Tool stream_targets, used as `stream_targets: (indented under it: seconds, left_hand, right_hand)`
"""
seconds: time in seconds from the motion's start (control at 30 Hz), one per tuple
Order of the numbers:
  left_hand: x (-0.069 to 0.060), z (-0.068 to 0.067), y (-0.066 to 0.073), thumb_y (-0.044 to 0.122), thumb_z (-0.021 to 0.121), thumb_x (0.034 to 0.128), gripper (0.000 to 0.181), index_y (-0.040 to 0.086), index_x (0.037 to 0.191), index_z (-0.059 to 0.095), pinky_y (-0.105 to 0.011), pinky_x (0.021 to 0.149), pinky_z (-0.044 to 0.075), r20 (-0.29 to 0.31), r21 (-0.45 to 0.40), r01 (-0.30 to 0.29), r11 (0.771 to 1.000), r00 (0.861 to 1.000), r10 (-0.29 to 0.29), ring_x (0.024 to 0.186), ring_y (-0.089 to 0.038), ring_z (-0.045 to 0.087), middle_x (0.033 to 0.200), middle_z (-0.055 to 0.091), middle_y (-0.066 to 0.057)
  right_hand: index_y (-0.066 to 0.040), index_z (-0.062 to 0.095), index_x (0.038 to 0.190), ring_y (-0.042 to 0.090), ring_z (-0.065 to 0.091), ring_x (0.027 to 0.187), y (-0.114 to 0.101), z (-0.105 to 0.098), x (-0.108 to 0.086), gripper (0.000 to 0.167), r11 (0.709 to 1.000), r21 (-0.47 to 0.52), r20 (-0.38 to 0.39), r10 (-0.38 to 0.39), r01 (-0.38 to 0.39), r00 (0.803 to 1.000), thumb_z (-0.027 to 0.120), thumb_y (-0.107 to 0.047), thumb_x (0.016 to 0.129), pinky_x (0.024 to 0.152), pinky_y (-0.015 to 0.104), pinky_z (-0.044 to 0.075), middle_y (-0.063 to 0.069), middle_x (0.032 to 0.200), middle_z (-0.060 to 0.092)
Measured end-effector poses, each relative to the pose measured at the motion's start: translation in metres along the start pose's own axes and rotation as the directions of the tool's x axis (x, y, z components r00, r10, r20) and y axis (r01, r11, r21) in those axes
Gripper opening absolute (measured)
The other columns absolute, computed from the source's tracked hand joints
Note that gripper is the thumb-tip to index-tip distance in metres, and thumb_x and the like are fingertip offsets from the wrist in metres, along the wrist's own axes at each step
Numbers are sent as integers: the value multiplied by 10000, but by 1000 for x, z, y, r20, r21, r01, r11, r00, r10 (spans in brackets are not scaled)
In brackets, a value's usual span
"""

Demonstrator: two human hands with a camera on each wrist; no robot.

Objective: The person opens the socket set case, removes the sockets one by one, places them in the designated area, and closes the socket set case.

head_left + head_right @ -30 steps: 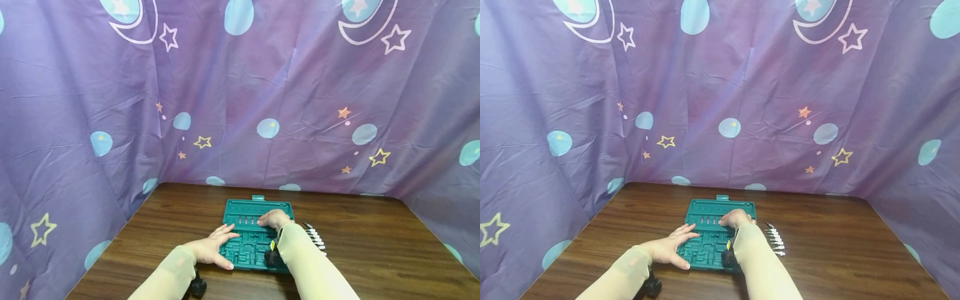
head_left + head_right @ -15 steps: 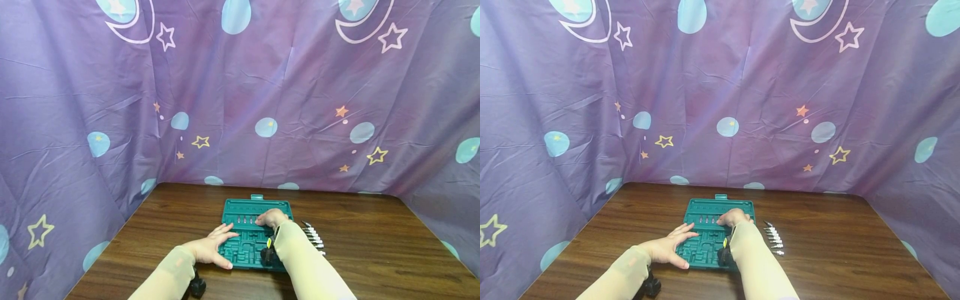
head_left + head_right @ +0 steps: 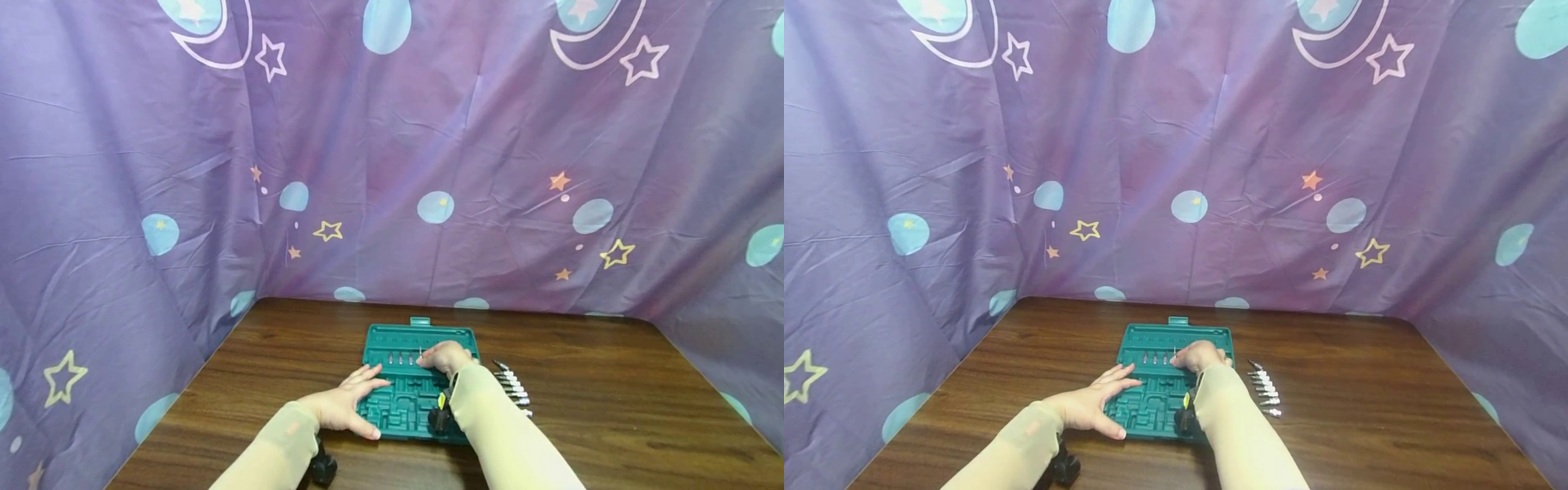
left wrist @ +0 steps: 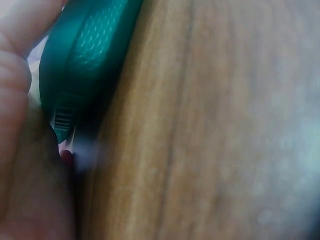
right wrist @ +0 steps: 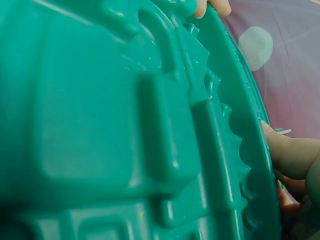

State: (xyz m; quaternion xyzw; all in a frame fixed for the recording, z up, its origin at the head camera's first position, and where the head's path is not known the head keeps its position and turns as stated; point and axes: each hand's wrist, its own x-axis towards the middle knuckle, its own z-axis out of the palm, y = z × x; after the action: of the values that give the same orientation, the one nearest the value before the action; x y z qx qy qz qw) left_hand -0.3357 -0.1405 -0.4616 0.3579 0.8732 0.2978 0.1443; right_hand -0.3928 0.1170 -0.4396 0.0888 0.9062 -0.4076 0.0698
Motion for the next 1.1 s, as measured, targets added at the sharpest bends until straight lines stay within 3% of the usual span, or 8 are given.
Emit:
stream_targets:
  seconds: [0.33,0.53,0.87,1.0,1.1]
  left_hand:
    - [-3,-2,-1,428,793,738,888,191,1481,366,-614,1105,128,9,5,5,1000,1000,-5,1467,-303,16,1611,114,-57]
    - [-3,-3,-2,436,787,745,887,201,1485,359,-621,1101,121,13,-5,8,1000,1000,-8,1467,-309,9,1612,107,-60]
    - [-3,-3,-1,447,786,738,890,205,1482,363,-610,1108,113,1,3,14,1000,1000,-14,1468,-296,0,1613,104,-52]
    - [-2,-3,-1,455,785,739,888,214,1482,364,-604,1112,112,4,4,14,1000,1000,-14,1469,-297,-1,1613,102,-48]
    - [-1,-2,-1,463,783,742,883,229,1483,363,-595,1117,109,13,1,21,1000,1000,-21,1470,-282,-9,1615,99,-30]
  right_hand:
    - [-151,751,840,458,313,1201,0,4,0,154,999,53,-9,-6,7,1000,832,-236,739,1001,610,160,124,1036,606]
    - [-178,755,821,441,360,1188,0,5,-3,140,999,23,-45,-38,39,998,827,-272,747,980,623,150,45,991,653]
    - [-154,739,841,419,361,1193,0,3,-3,143,989,101,-72,-101,108,992,781,-285,804,984,620,150,37,982,665]
    - [-71,712,870,368,472,1099,3,-1,-2,138,967,196,-47,-159,165,986,753,-198,834,961,523,320,83,1011,662]
    - [-12,684,859,276,562,955,5,-7,-3,124,944,241,-32,-226,227,974,737,-123,839,822,400,448,115,1018,668]
